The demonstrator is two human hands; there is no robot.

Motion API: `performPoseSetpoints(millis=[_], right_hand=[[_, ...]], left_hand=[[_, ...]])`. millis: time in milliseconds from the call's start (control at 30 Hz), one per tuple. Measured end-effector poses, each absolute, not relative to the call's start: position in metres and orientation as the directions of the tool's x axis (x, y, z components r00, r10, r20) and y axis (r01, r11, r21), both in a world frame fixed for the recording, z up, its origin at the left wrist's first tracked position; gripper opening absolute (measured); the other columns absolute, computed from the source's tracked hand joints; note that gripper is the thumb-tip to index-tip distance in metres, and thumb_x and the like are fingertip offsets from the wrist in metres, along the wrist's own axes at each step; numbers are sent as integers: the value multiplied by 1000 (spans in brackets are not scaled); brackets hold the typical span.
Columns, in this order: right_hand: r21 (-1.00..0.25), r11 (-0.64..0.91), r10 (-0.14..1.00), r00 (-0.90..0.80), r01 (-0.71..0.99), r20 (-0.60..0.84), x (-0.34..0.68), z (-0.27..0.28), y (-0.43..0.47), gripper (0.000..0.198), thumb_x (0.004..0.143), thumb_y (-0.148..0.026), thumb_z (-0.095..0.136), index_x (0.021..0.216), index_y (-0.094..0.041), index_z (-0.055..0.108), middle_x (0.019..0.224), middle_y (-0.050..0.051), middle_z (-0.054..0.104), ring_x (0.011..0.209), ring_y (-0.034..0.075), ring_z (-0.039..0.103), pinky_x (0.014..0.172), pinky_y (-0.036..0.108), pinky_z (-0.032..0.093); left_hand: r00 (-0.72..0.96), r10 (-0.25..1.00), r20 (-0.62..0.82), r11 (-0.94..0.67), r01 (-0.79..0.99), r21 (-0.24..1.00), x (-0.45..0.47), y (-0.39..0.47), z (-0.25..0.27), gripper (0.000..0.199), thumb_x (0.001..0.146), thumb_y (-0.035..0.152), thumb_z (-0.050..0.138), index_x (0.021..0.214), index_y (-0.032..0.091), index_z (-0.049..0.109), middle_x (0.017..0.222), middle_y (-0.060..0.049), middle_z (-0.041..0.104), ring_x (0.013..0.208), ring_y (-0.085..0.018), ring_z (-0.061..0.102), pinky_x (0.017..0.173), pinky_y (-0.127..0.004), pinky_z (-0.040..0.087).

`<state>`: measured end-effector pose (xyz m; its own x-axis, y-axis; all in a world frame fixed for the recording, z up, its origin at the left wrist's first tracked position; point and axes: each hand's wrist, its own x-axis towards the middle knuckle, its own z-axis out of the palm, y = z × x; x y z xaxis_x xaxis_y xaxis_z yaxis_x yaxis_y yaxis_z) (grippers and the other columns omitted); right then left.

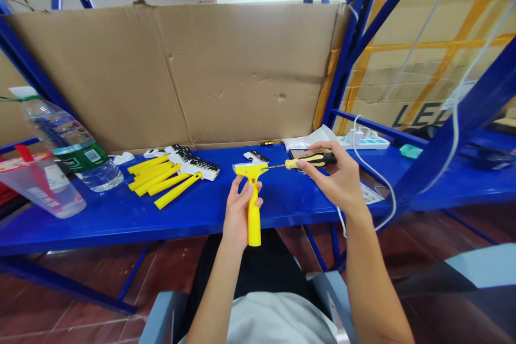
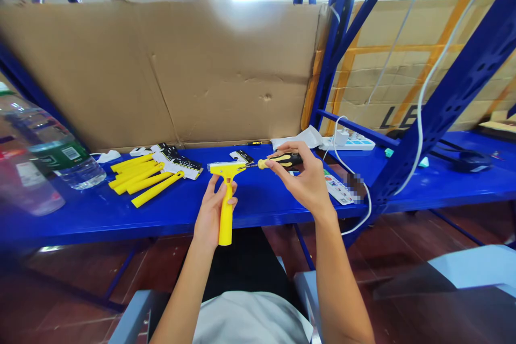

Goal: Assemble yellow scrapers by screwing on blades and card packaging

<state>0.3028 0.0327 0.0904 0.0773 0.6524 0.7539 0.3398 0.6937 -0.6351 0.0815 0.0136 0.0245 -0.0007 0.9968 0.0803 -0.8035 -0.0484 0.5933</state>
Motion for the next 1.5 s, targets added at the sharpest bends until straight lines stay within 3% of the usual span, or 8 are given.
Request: performPoseSetpoints(millis=[367,1067,1500], right_hand=[[-604,722,629,45,336,776,300,89,32,36,92,-46,90,115,-28,69,112,5,85,106,29,84,89,44,71],[-597,732,622,35,328,782,298,91,30,39,92,-50,89,117,-28,67,107,5,85,97,28,85,83,44,72],[-599,725,627,33,339,778,300,90,31,39,91,-50,90,115,-28,68,107,5,86,95,28,85,80,43,72]], left_hand=[[59,998,22,43,-890,454,79,16,29,49,97,4,74,137,31,66,131,-9,68,104,-15,74,64,-16,52],[-15,997,72,-54,-817,574,81,14,24,53,90,11,86,136,29,66,128,-8,70,107,-18,74,66,-18,52],[-5,998,65,-42,-812,582,81,15,24,55,89,13,88,137,30,66,130,-9,70,111,-21,74,66,-19,53]])
